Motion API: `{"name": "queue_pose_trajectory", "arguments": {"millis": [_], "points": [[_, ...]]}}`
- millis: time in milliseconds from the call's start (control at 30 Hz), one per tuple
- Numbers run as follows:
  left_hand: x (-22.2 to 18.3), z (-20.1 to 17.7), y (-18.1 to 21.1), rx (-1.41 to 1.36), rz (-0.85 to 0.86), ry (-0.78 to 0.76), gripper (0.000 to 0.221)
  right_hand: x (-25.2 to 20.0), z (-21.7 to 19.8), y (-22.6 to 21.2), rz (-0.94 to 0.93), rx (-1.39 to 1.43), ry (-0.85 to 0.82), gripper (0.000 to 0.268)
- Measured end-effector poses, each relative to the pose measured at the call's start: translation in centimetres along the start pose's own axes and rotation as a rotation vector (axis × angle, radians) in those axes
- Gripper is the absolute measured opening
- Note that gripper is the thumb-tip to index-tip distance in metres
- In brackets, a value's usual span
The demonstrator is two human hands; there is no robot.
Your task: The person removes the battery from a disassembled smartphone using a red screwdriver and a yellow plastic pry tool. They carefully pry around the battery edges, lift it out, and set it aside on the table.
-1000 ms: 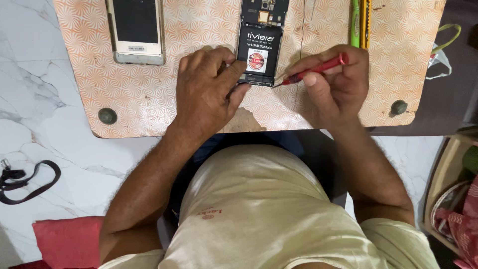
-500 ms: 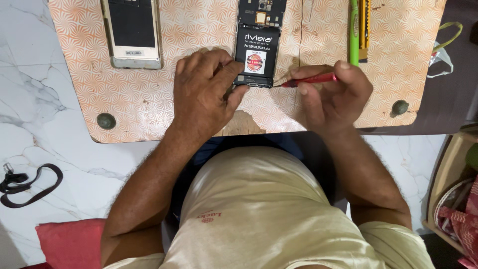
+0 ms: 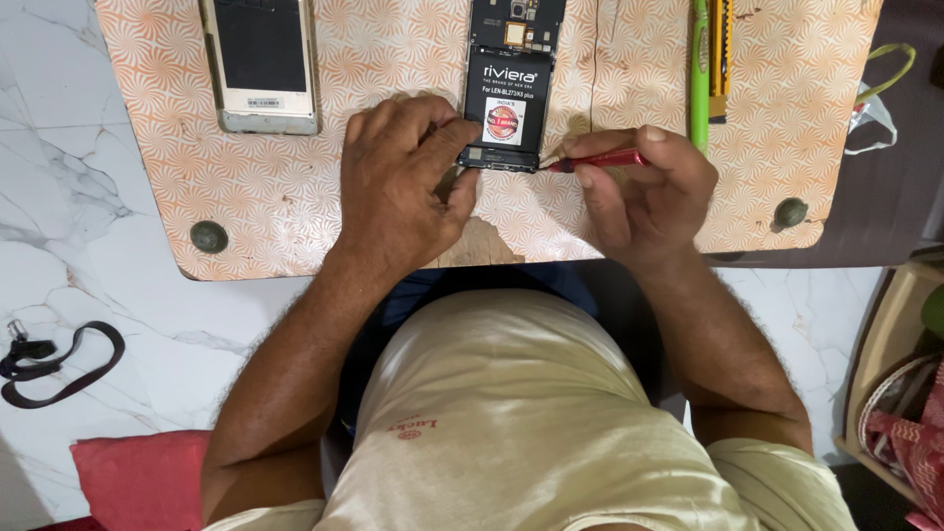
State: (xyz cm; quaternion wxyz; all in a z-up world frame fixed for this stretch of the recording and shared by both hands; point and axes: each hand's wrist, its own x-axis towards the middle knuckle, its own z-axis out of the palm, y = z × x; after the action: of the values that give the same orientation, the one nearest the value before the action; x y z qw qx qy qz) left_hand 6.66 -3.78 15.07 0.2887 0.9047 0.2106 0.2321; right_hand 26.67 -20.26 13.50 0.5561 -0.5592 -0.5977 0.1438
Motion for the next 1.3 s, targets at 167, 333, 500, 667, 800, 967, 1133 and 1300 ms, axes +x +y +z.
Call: {"name": "queue_pose_trajectory", "arguments": {"millis": [167, 333, 500, 667, 800, 967, 1133, 1300], "points": [[-0.1, 0.1, -0.1, 0.001, -0.002, -0.006, 0.043, 0.5, -0.1, 0.1, -0.045, -0.066, -0.017, 0.058], [-0.1, 0.1, -0.1, -0.004, -0.004, -0.004, 0.043, 0.3, -0.1, 0.0, -0.016, -0.035, -0.025, 0.058], [-0.1, 0.0, -0.1, -0.005, -0.01, -0.008, 0.042, 0.2, 0.0, 0.3, -0.025, -0.011, -0.026, 0.058], [-0.1, 0.0, 0.0, 0.002, 0.004, 0.015, 0.04, 0.9, 0.0, -0.6, -0.017, 0.005, -0.054, 0.058], [0.0, -0.1, 0.1, 0.011, 0.004, 0.027, 0.04, 3.2, -0.4, -1.7, -0.131, -0.066, -0.116, 0.053], [0.1, 0.1, 0.2, 0.026, 0.012, 0.03, 0.044, 5.4, -1.3, -3.3, -0.249, -0.208, -0.096, 0.044], [0.1, 0.2, 0.3, 0.034, -0.019, -0.011, 0.043, 6.0, -0.9, -3.9, -0.23, -0.189, -0.105, 0.033], [0.2, 0.2, 0.3, 0.037, 0.019, 0.033, 0.039, 6.1, -0.9, -4.4, -0.253, -0.228, -0.14, 0.027]]}}
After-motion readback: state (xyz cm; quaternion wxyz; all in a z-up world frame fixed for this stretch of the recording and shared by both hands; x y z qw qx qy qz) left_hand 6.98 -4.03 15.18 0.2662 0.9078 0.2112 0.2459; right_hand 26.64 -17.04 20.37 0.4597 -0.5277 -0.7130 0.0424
